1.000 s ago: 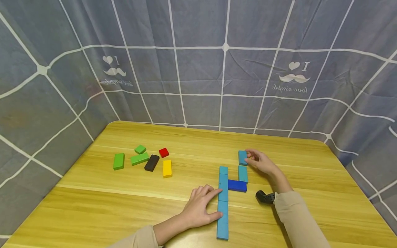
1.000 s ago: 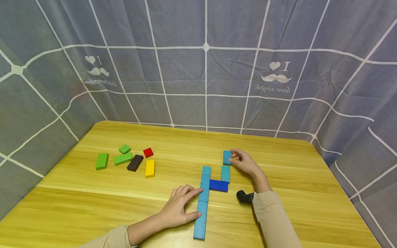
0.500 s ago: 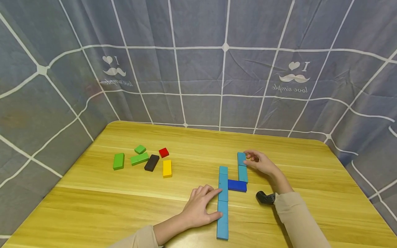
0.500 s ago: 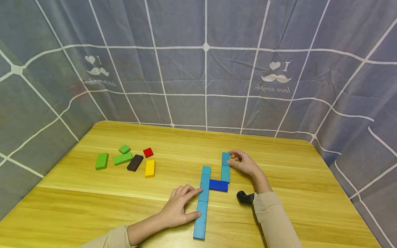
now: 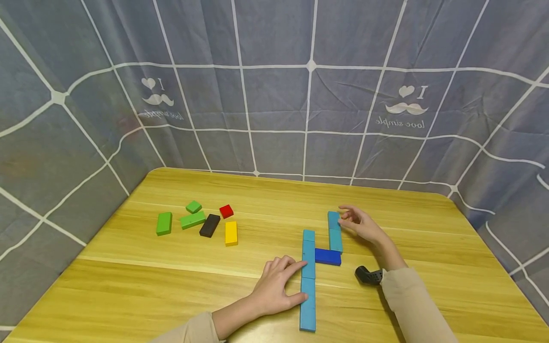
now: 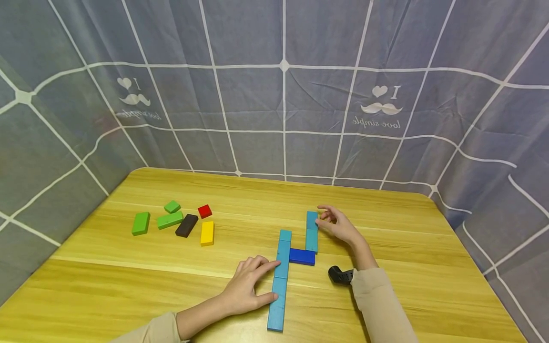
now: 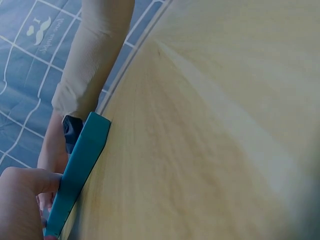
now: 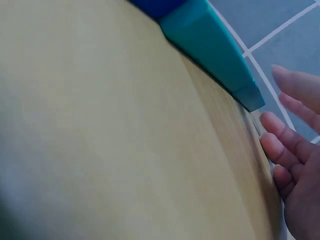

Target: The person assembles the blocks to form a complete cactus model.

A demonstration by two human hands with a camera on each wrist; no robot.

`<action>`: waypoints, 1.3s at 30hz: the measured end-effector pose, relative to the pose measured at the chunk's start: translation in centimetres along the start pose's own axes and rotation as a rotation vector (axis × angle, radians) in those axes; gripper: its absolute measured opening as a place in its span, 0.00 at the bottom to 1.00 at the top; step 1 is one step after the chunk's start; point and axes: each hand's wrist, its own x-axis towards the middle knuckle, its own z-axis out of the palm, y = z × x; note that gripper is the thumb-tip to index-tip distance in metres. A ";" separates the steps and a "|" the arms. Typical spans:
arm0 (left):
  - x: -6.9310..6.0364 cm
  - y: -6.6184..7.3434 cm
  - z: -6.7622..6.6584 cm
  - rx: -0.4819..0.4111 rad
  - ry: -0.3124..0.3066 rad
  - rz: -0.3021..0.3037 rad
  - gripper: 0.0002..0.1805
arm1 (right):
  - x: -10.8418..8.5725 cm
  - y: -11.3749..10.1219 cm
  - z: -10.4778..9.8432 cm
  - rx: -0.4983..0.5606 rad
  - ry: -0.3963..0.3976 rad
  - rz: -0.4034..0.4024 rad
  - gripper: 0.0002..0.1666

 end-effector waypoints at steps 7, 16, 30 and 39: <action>0.0 0.1 0.0 -0.005 -0.006 -0.005 0.34 | -1.6 -0.2 0.9 0.008 0.008 -0.034 0.23; 0.0 0.1 0.0 -0.013 -0.007 -0.012 0.35 | -3.0 -0.8 1.4 -0.065 0.000 -0.001 0.24; 0.7 -7.0 -5.9 -0.024 0.369 -0.146 0.34 | -2.8 -0.6 1.4 -0.058 -0.008 -0.007 0.24; -1.1 -13.0 -9.9 0.197 0.311 -0.190 0.35 | -2.8 -0.6 1.4 -0.053 -0.013 0.002 0.24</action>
